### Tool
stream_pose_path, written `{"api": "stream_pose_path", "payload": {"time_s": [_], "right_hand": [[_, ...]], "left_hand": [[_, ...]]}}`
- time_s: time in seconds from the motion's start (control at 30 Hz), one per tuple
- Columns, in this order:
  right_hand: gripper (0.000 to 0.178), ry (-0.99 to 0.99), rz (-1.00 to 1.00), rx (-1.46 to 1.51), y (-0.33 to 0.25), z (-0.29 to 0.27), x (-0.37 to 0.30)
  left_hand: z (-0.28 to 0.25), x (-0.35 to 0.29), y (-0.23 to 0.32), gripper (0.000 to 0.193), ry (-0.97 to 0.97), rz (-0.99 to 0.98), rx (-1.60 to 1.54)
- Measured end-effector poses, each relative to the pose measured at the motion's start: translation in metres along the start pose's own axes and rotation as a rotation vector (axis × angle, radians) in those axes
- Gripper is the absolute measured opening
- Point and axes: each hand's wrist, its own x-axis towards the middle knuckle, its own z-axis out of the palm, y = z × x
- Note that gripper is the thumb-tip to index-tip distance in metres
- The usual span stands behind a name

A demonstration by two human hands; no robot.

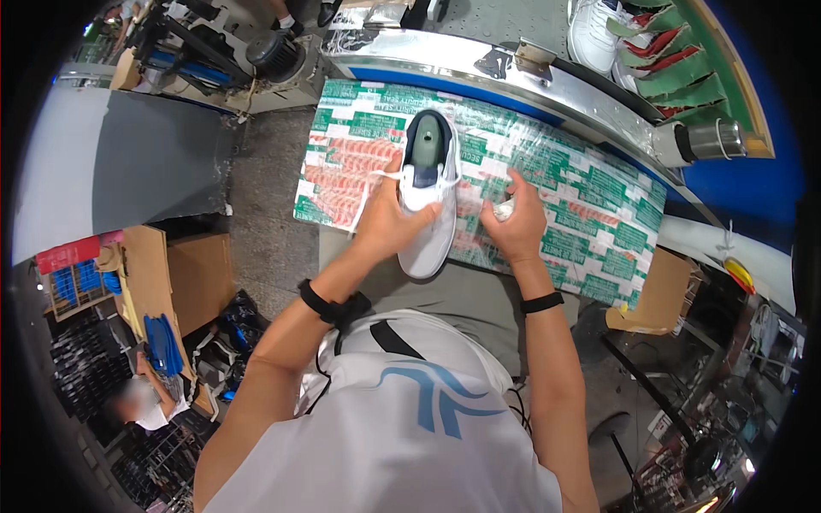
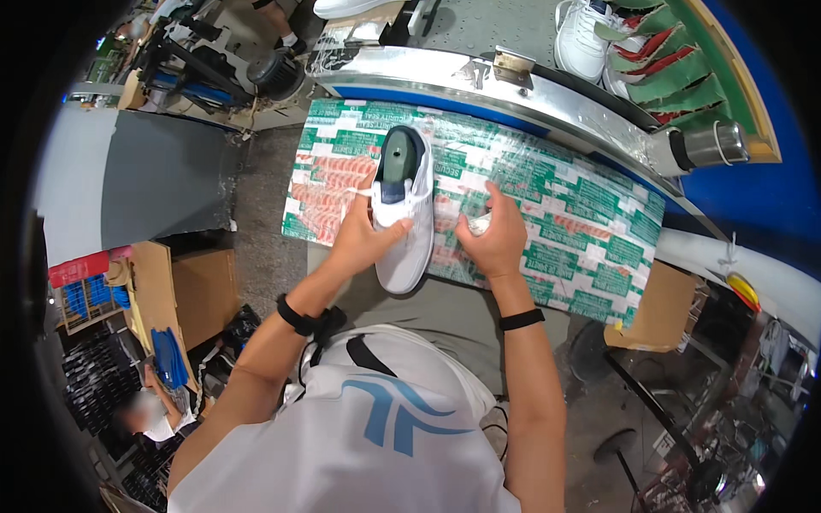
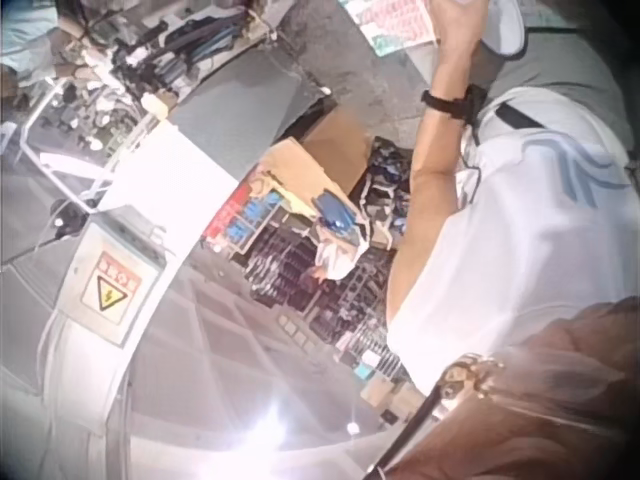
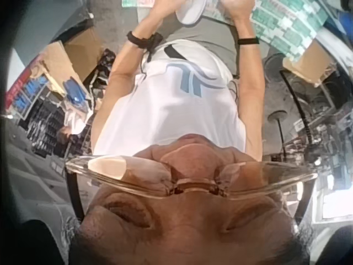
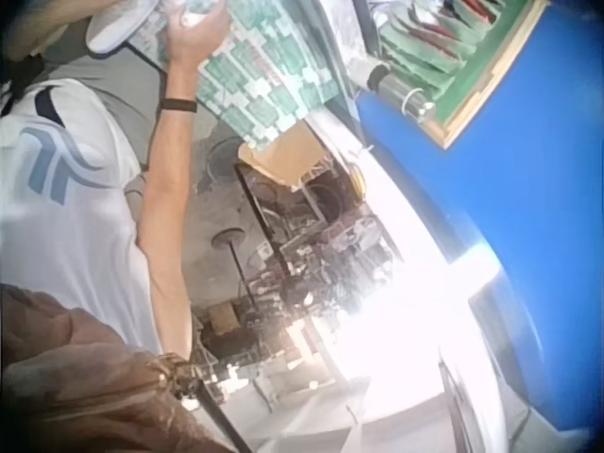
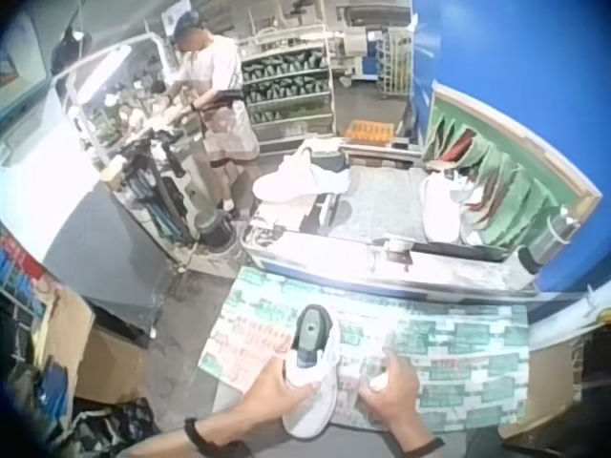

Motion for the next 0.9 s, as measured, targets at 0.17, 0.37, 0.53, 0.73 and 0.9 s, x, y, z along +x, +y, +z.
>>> {"api": "stream_pose_path", "payload": {"time_s": [0.17, 0.37, 0.53, 0.73, 0.9], "right_hand": [[0.093, -0.154, 0.325, 0.384, -0.061, -0.038, -0.046], [0.100, -0.296, -0.342, 0.106, -0.133, -0.013, -0.034], [0.100, -0.355, -0.418, -0.242, -0.146, 0.008, -0.024], [0.095, -0.363, -0.289, -0.155, -0.166, 0.009, -0.019], [0.088, -0.421, -0.274, -0.254, -0.169, 0.006, -0.016]], "left_hand": [[-0.056, -0.004, -0.015, 0.042, 0.005, -0.037, 0.002], [-0.071, 0.057, 0.004, 0.070, -0.009, 0.573, 0.129], [-0.078, 0.102, 0.042, 0.090, -0.421, 0.365, 0.141], [-0.085, 0.104, 0.034, 0.101, -0.537, 0.240, 0.102], [-0.084, 0.102, 0.034, 0.111, -0.544, 0.359, 0.039]]}}
